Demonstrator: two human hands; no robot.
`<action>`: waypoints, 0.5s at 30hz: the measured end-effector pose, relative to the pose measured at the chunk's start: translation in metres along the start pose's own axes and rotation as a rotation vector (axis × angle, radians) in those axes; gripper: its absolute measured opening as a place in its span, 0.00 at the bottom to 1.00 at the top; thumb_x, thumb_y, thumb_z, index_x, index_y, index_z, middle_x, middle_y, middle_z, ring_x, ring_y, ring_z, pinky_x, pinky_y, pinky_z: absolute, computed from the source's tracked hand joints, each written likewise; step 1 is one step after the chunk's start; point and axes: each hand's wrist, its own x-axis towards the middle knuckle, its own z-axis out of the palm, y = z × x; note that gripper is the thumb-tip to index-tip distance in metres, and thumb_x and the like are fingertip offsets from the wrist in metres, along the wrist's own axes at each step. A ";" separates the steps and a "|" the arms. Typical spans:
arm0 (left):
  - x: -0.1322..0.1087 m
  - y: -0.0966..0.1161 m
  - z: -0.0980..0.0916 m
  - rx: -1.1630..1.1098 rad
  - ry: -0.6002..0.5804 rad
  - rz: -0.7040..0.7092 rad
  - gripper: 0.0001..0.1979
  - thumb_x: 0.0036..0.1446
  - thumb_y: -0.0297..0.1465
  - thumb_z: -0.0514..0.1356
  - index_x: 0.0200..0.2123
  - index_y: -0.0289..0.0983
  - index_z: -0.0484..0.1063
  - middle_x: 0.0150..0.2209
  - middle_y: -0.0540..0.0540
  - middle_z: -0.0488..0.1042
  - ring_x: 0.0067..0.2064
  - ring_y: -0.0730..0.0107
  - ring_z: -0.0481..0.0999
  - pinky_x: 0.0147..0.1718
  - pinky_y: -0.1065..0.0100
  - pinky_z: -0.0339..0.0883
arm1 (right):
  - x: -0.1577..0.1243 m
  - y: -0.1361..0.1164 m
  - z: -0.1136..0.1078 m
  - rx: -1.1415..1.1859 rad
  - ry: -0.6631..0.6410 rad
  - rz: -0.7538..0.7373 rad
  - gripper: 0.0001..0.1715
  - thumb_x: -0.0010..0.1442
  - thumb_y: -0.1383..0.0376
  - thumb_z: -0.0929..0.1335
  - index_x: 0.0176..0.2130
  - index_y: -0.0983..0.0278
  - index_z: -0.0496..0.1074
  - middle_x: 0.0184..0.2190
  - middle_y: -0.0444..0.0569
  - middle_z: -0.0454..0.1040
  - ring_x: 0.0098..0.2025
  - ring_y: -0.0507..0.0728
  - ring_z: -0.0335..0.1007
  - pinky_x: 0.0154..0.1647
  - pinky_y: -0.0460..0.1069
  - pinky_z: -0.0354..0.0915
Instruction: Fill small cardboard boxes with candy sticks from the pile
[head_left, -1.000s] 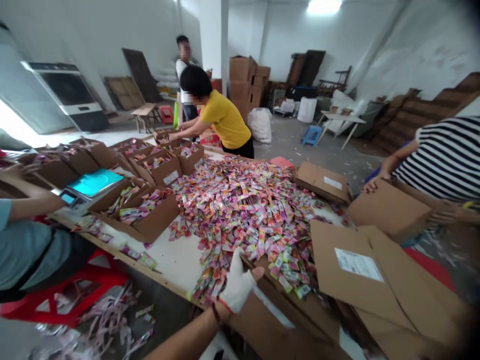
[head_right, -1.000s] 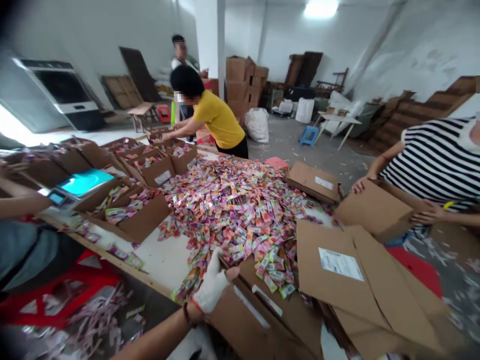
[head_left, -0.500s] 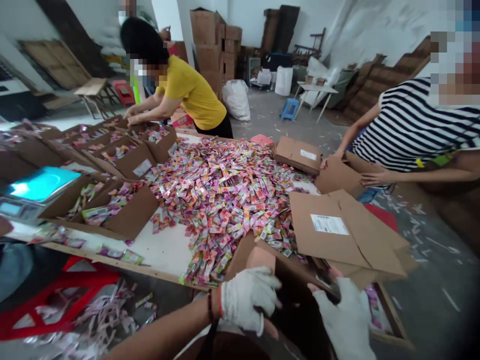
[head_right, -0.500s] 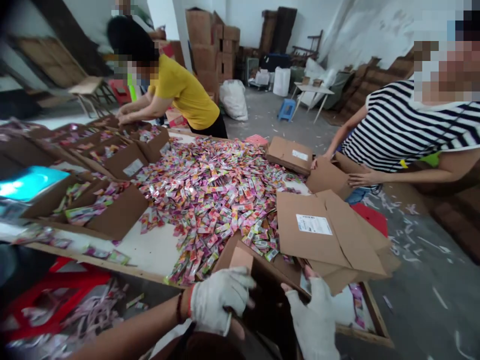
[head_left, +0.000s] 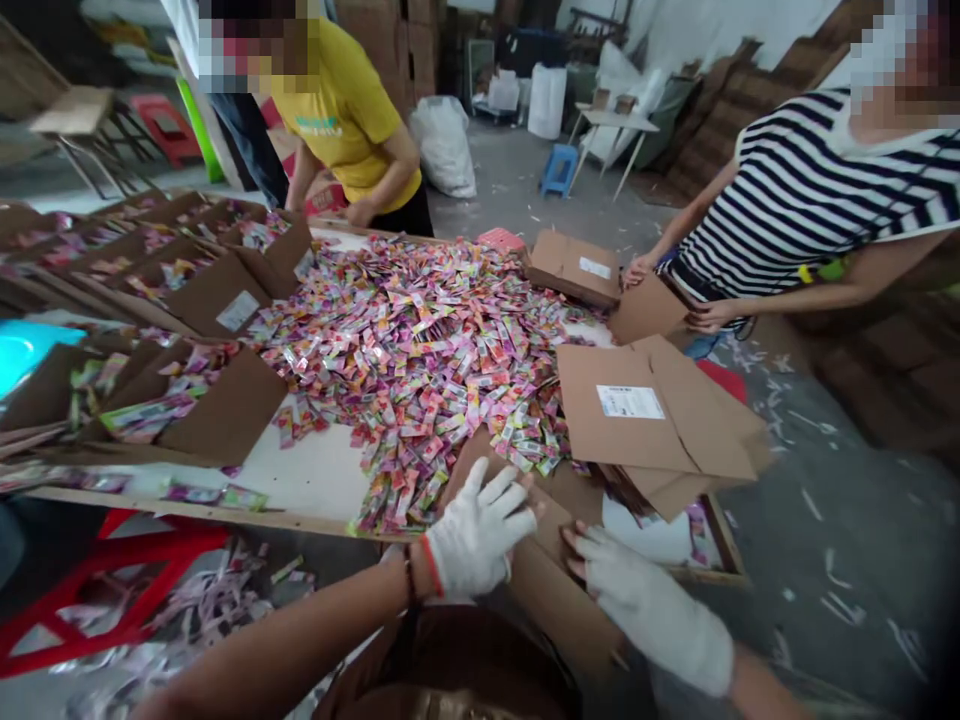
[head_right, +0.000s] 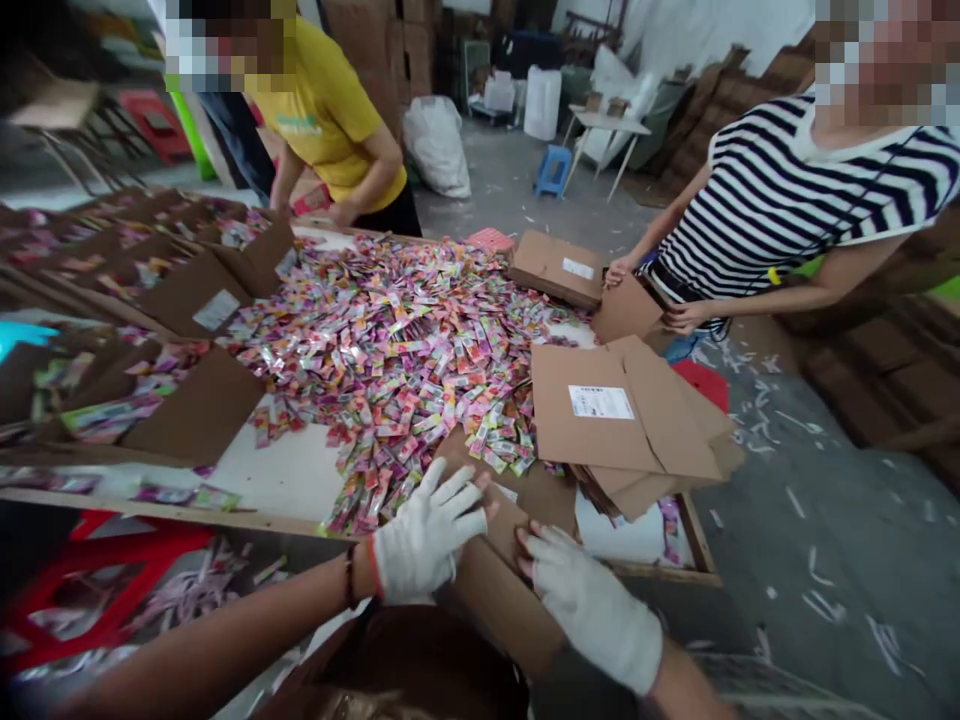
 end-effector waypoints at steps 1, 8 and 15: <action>0.002 0.000 0.005 -0.008 -0.044 0.019 0.27 0.60 0.39 0.52 0.62 0.41 0.58 0.66 0.38 0.53 0.66 0.47 0.50 0.61 0.37 0.35 | 0.005 -0.005 -0.009 0.066 -0.014 0.056 0.21 0.62 0.67 0.58 0.49 0.61 0.74 0.51 0.53 0.73 0.56 0.58 0.66 0.57 0.54 0.65; 0.005 -0.011 0.020 -0.040 -0.143 0.007 0.35 0.58 0.47 0.50 0.64 0.35 0.53 0.67 0.32 0.47 0.67 0.42 0.46 0.59 0.34 0.28 | 0.077 -0.055 -0.008 -0.087 -0.257 0.459 0.18 0.60 0.70 0.63 0.50 0.65 0.69 0.45 0.56 0.74 0.45 0.62 0.73 0.47 0.53 0.67; 0.036 -0.006 0.008 0.003 -0.240 0.080 0.54 0.38 0.50 0.63 0.65 0.29 0.51 0.64 0.29 0.54 0.65 0.39 0.50 0.62 0.42 0.30 | 0.079 -0.022 0.028 0.213 -0.173 0.412 0.17 0.51 0.68 0.63 0.41 0.64 0.73 0.42 0.55 0.76 0.43 0.61 0.73 0.44 0.52 0.66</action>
